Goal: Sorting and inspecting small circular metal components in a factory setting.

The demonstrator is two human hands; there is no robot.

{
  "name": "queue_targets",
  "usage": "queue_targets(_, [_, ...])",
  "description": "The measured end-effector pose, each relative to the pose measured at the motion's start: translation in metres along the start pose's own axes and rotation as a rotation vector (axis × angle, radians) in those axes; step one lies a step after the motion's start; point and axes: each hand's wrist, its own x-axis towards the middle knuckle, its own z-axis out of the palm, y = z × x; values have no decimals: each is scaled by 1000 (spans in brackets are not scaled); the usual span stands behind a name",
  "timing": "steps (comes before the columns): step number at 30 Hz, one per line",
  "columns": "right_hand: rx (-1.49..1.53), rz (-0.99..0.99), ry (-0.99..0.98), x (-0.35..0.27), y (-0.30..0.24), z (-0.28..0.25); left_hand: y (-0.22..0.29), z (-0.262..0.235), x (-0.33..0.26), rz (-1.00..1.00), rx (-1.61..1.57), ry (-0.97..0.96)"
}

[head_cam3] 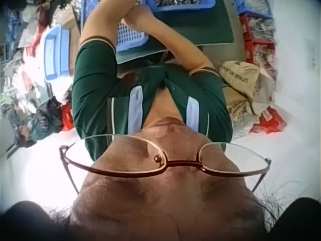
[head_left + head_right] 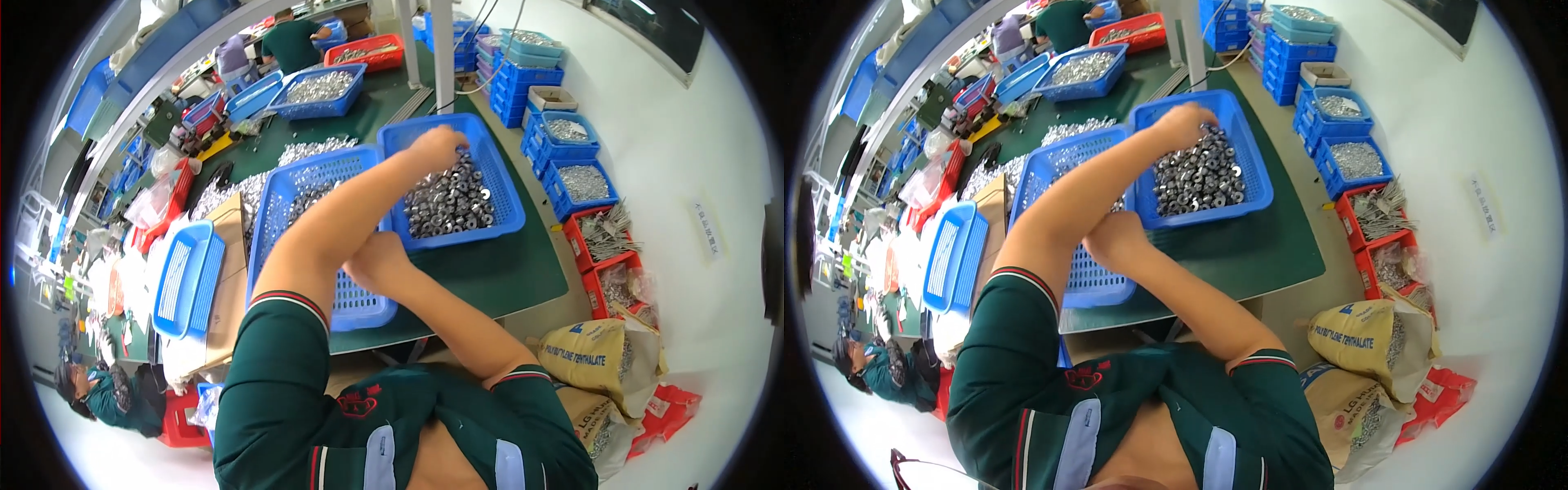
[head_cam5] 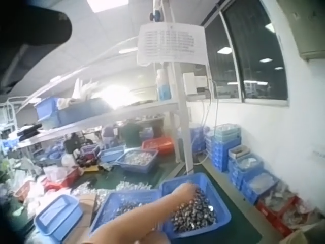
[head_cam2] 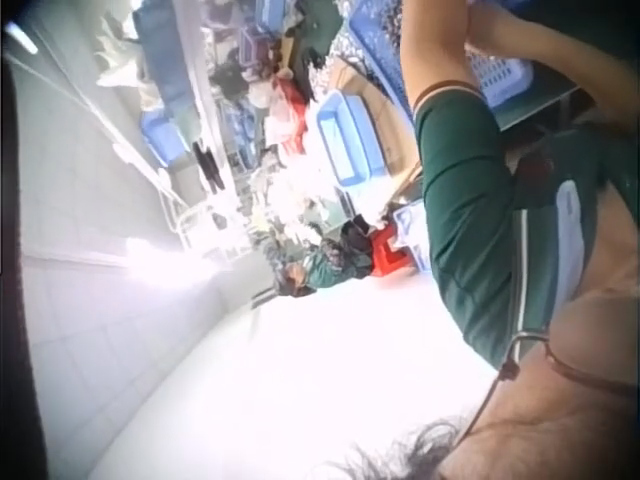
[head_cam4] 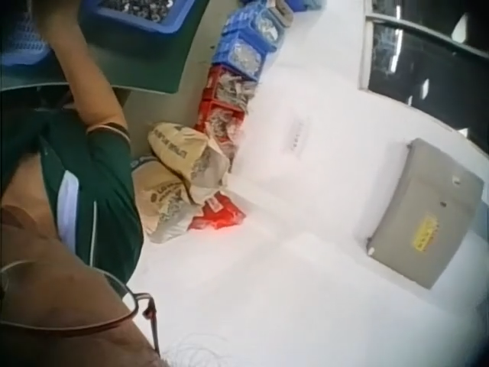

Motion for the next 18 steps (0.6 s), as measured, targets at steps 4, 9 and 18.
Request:
queue_targets(4, [146,-32,141,-2,18,1,25,-75,-53,-21,-164,221])
queue_targets(9, [641,214,445,4,16,-8,11,-118,-162,-258,-285,460])
queue_targets(18, [753,317,291,-2,12,-3,15,-34,-270,-337,-234,-262])
